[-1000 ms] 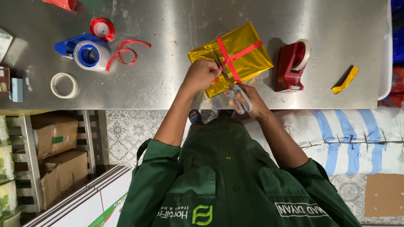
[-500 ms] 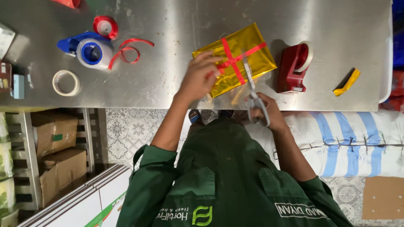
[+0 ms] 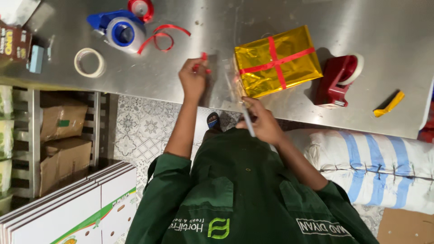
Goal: The person ties a red ribbon around a gold-wrapped rectangular package on a metal table. They wrap the ribbon, tie a knot, form a bow, and trim the ends with scissors.
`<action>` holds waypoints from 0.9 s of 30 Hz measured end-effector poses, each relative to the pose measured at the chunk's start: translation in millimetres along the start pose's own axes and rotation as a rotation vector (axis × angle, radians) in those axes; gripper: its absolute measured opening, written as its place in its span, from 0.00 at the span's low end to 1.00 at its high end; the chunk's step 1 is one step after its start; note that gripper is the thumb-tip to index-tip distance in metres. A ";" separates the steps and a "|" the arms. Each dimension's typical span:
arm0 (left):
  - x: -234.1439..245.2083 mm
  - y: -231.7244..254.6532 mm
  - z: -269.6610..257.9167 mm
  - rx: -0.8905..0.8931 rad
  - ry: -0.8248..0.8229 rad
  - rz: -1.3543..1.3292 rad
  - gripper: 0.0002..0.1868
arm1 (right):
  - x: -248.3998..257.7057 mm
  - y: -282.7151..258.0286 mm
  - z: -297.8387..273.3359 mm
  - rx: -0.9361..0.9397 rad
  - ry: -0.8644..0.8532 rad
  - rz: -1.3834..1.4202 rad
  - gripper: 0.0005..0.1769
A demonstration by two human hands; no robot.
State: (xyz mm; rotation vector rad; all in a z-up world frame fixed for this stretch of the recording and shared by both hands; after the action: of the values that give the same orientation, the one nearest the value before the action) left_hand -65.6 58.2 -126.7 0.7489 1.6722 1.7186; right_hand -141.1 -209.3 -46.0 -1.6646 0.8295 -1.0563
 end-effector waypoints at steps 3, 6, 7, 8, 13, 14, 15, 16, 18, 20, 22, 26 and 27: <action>46.4 -30.1 29.2 0.033 0.094 0.297 0.08 | -53.2 15.0 27.9 -0.212 0.003 -0.223 0.44; 66.0 -40.0 40.1 -0.146 0.059 0.552 0.10 | -91.7 28.3 55.6 0.012 0.148 -0.386 0.32; 68.8 -39.4 45.1 -0.232 0.032 0.612 0.12 | -99.3 33.4 64.2 0.089 0.200 -0.464 0.32; 71.2 -37.8 50.3 -0.320 0.064 0.666 0.14 | -106.2 38.0 72.6 0.166 0.252 -0.541 0.32; 74.3 -39.1 100.3 -0.521 0.032 0.962 0.21 | -124.9 60.2 99.5 0.184 0.306 -0.832 0.32; 76.0 -41.1 108.4 -0.522 0.005 1.006 0.18 | -126.9 62.1 102.7 0.183 0.299 -0.887 0.32; 76.7 -42.8 115.5 -0.524 -0.023 1.049 0.16 | -127.9 63.3 105.5 0.180 0.295 -0.943 0.32; 76.8 -43.9 120.9 -0.527 -0.052 1.091 0.14 | -128.8 63.4 106.9 0.184 0.304 -0.939 0.32; 78.1 -39.9 126.8 -0.552 -0.036 1.028 0.10 | -129.9 61.3 109.4 0.193 0.325 -0.932 0.31; 81.7 -31.1 123.3 -0.584 -0.005 0.938 0.07 | -129.7 57.3 107.2 0.208 0.339 -0.927 0.33; 81.9 -15.6 118.2 -0.627 0.045 0.815 0.06 | -127.1 49.7 107.0 0.188 0.337 -0.902 0.32; 76.8 27.2 112.7 -0.554 -0.066 0.381 0.07 | -118.0 12.3 110.0 0.270 0.355 -0.758 0.29; 75.3 37.5 109.6 -0.491 -0.112 0.326 0.06 | -114.2 -1.4 111.0 0.339 0.370 -0.712 0.28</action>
State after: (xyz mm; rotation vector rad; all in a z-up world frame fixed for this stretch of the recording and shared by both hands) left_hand -32.6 186.3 -86.8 0.8881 1.0243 2.1521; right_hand -84.0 -68.2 -92.9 -1.5105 0.2298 -1.9196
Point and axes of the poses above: each hand's wrist, its own z-axis towards the middle knuckle, its own x-axis out of the back of the hand, y = z × x, the point moved 3 cm from there along z, towards the middle knuckle, and after that the axes turned 11 degrees about y, right-handed, at the moved point
